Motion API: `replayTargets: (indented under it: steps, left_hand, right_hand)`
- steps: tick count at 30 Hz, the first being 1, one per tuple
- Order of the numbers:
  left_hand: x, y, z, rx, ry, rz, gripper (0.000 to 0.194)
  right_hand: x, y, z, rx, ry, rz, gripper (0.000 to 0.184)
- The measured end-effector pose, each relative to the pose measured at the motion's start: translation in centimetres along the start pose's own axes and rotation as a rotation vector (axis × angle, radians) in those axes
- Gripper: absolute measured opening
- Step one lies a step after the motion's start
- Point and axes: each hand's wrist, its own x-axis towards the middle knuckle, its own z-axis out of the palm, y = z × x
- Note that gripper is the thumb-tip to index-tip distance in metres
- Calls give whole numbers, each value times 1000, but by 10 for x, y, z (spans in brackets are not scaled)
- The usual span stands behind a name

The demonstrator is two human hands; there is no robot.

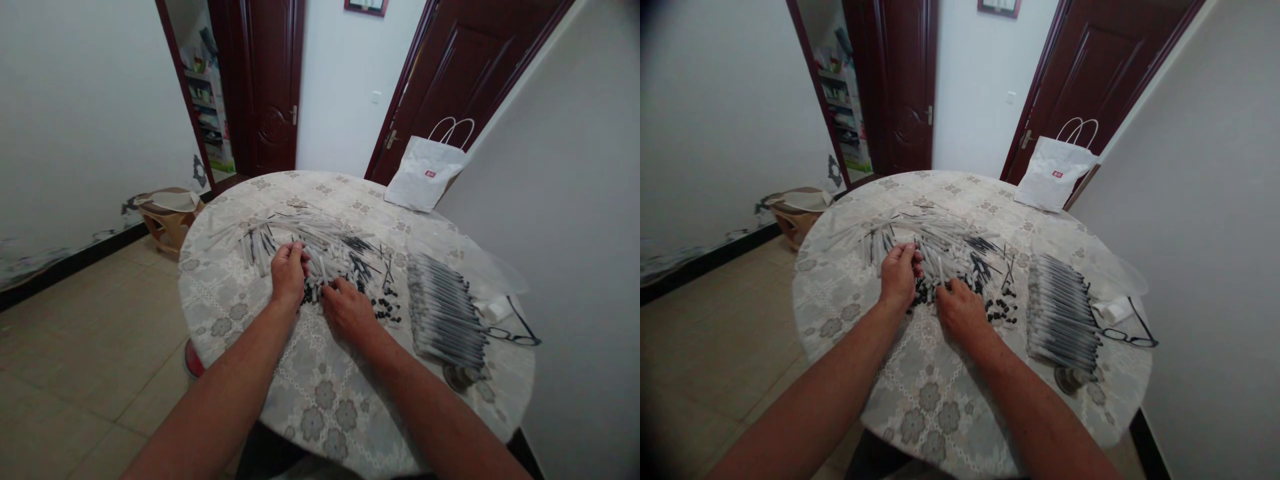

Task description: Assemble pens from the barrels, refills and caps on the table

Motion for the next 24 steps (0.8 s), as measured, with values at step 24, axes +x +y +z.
replayTargets:
  steps: [24]
  left_hand:
    - [-33,2,14,102,-552,-218,30]
  right_hand:
    - [-6,67,-8,578,412,203,37]
